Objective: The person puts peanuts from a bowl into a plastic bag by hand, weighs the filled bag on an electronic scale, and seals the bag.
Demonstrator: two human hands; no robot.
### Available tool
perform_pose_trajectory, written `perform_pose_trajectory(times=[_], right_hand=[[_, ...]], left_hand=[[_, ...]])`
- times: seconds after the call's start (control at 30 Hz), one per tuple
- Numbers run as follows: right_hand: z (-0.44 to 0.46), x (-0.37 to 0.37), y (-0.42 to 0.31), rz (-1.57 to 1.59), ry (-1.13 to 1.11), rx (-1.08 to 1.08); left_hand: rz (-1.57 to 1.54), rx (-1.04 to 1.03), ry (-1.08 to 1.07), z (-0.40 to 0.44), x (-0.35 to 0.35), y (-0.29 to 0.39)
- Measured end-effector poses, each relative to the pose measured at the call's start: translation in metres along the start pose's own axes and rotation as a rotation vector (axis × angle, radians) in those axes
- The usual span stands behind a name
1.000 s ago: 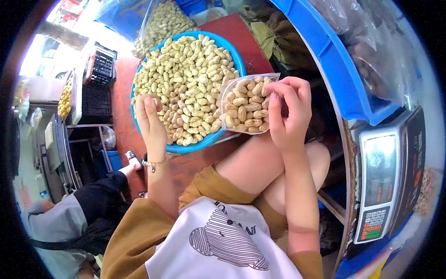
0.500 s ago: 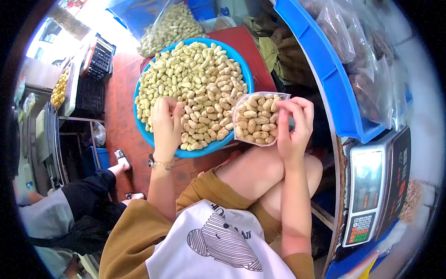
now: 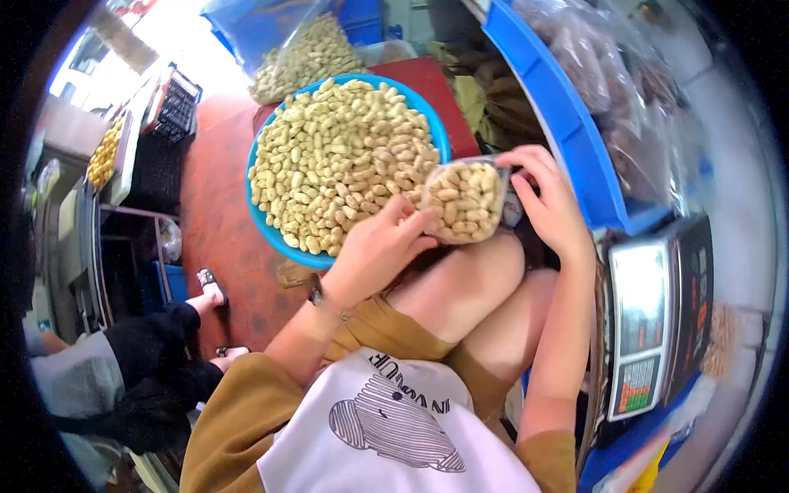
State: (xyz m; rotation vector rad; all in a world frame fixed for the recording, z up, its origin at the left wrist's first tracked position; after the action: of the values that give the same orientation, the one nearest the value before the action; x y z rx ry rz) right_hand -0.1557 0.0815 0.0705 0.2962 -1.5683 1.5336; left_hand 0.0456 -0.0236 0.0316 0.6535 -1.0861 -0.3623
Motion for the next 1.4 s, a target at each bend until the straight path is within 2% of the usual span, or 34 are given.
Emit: perform_pose_trajectory(times=[0.07, 0.17, 0.37, 0.47, 0.57, 0.67, 0.73, 0.83, 0.93, 1.07, 1.2, 1.3, 1.4], right_hand=[[0.003, 0.005, -0.006, -0.179, -0.037, 0.11], [0.004, 0.007, -0.016, -0.283, -0.08, 0.074], [-0.006, 0.005, -0.012, -0.594, 0.108, 0.266], [-0.015, 0.003, -0.015, -0.627, 0.138, 0.347], [-0.024, 0.006, -0.014, -0.603, 0.168, 0.341], [-0.033, 0.009, -0.013, -0.623, 0.158, 0.338], [-0.041, 0.015, -0.014, -0.641, 0.177, 0.366], [-0.057, 0.023, -0.008, -0.621, 0.18, 0.274], [-0.069, 0.031, -0.002, -0.469, 0.207, 0.171], [-0.083, 0.057, -0.016, -0.35, 0.299, 0.023], [-0.107, 0.103, -0.064, -0.412, 0.477, 0.115], [-0.128, 0.141, -0.095, -0.473, 0.565, 0.128], [-0.154, 0.187, -0.092, -0.596, 0.648, 0.039]], left_hand=[[0.058, -0.066, 0.017, 0.006, 0.003, 0.008], [0.115, -0.214, 0.005, 0.014, 0.003, 0.022], [0.287, -0.228, 0.005, 0.013, 0.001, 0.016], [0.451, -0.18, -0.042, 0.005, -0.009, 0.017], [0.426, -0.347, 0.085, -0.005, -0.016, 0.014], [0.431, -0.361, 0.097, -0.007, -0.012, 0.016], [0.342, -0.34, 0.104, 0.0, -0.008, 0.016], [0.204, -0.335, 0.103, 0.014, 0.002, 0.026], [0.126, -0.4, 0.15, 0.03, 0.003, 0.035], [0.056, -0.323, 0.094, 0.046, 0.023, 0.061], [-0.254, -0.455, 0.31, 0.064, 0.053, 0.096], [-0.4, -0.502, 0.357, 0.095, 0.06, 0.129], [-0.546, -0.495, 0.311, 0.128, 0.059, 0.168]])
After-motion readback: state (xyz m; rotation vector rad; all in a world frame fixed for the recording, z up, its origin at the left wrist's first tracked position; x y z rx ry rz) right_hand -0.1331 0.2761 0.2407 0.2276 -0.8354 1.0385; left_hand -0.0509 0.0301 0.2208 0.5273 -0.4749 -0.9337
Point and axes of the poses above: each hand's wrist, its own z-axis towards the middle knuckle, its own x-axis out of the back of the hand, y = z × x, the point moved 5 cm from there along z, towards the middle knuckle, and after that the axes turned 7 degrees about -z, right-handed, at the moved point
